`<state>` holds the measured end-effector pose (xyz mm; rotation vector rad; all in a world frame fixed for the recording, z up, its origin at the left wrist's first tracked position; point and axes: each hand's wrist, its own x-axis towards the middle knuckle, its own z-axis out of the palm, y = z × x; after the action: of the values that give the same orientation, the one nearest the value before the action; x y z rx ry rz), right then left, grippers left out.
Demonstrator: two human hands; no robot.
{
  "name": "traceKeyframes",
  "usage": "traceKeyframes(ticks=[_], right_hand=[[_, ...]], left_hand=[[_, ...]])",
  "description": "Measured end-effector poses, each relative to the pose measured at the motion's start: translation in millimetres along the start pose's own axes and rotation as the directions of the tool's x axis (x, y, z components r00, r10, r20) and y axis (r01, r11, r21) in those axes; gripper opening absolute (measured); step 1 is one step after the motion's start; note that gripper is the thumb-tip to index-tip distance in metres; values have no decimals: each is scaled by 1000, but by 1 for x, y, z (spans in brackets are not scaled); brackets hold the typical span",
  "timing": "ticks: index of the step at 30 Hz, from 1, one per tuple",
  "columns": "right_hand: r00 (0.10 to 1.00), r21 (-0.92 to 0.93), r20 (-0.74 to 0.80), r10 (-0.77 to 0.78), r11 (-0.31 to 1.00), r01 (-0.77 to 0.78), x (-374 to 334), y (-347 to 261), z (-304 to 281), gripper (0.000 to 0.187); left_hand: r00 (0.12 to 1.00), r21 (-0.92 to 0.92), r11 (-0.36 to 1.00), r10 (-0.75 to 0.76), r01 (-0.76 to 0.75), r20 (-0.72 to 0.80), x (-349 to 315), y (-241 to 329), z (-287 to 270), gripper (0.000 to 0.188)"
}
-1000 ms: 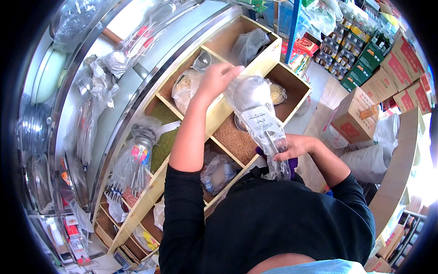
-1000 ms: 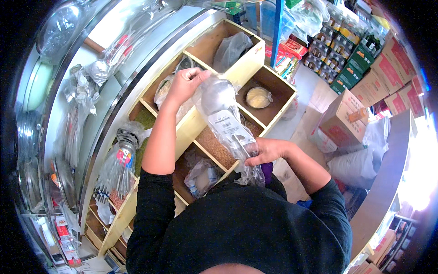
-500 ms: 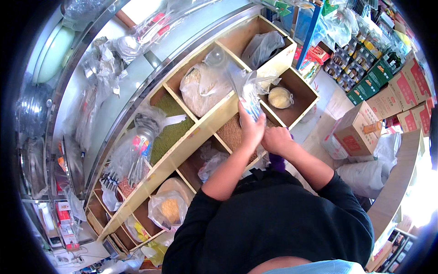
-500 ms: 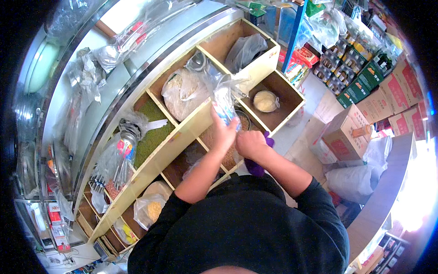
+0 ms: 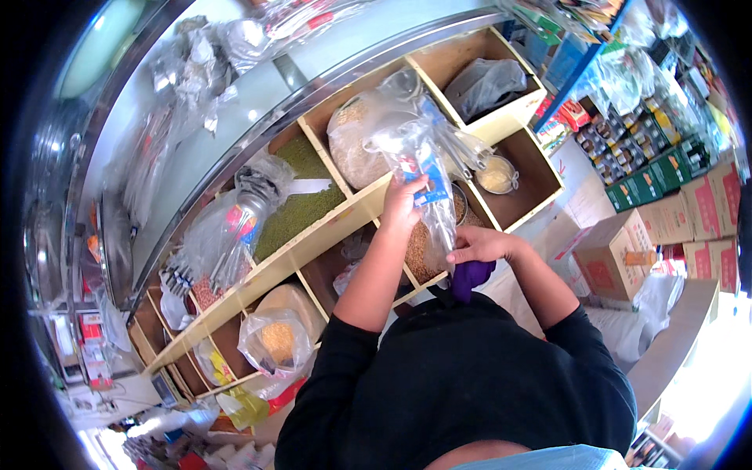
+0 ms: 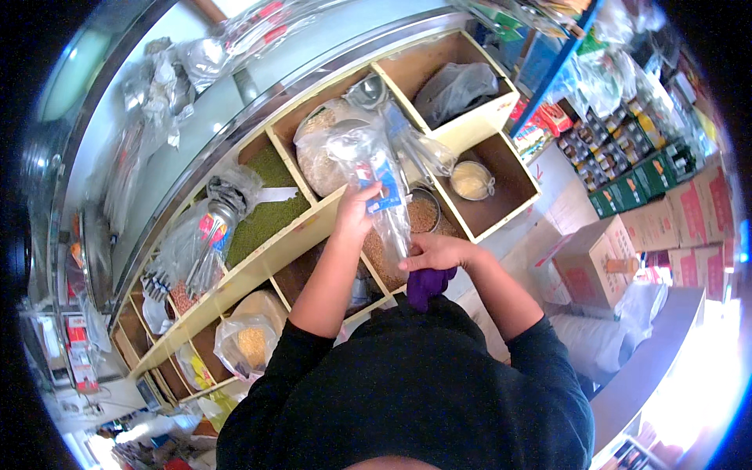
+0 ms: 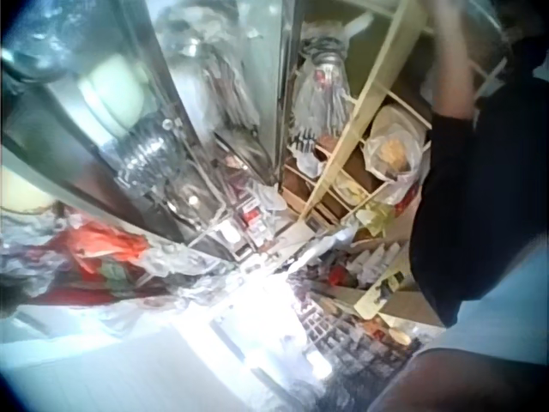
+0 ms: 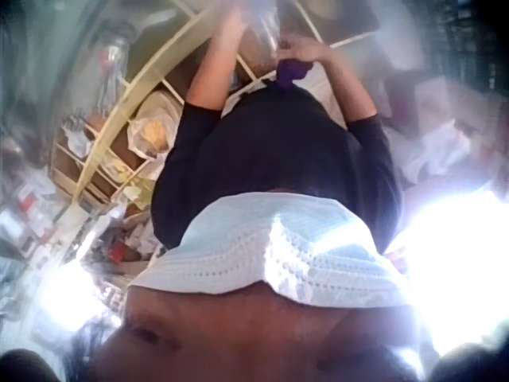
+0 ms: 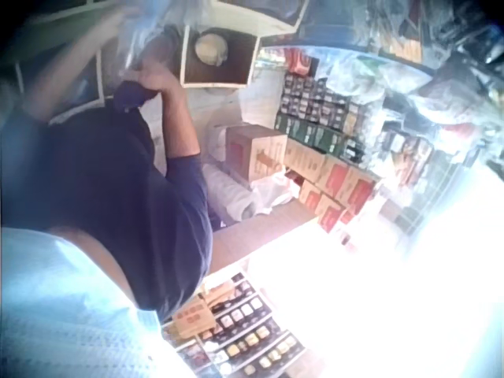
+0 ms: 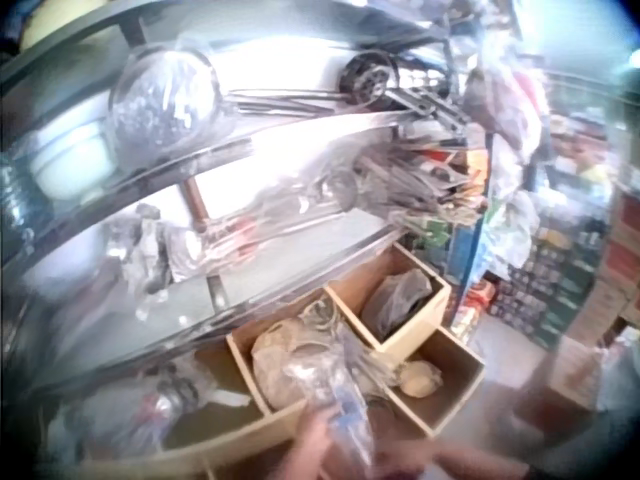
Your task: The person wipes various packaged kitchen utensils, including ladles and spoons, with a purple cloth. They handle the items one by one, wiping the plastic packaging and then placing them back onto the metal shelf in a store aisle.
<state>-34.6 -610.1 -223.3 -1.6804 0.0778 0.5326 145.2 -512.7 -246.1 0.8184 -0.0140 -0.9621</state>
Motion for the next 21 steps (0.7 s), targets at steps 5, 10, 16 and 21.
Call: traceKeyframes(ticks=[5,10,16,21], right_hand=[[987,-3,132,-93,996,94,22,-5,11,29],[953,-6,303,5,1000,-3,31,11,10,31],[889,-253,457,-13,957,145,57,-54,-19,28],[759,-373,651,11,876,307,71,-128,-30,34]], left_hand=[[999,-73,997,-6,9,47,10,26,-29,38],[951,332,917,278,-221,-135,-1,95,-47,23],[661,951,193,750,-240,15,-44,165,-43,30],[593,615,384,786,-688,173,-130,224,-31,38]])
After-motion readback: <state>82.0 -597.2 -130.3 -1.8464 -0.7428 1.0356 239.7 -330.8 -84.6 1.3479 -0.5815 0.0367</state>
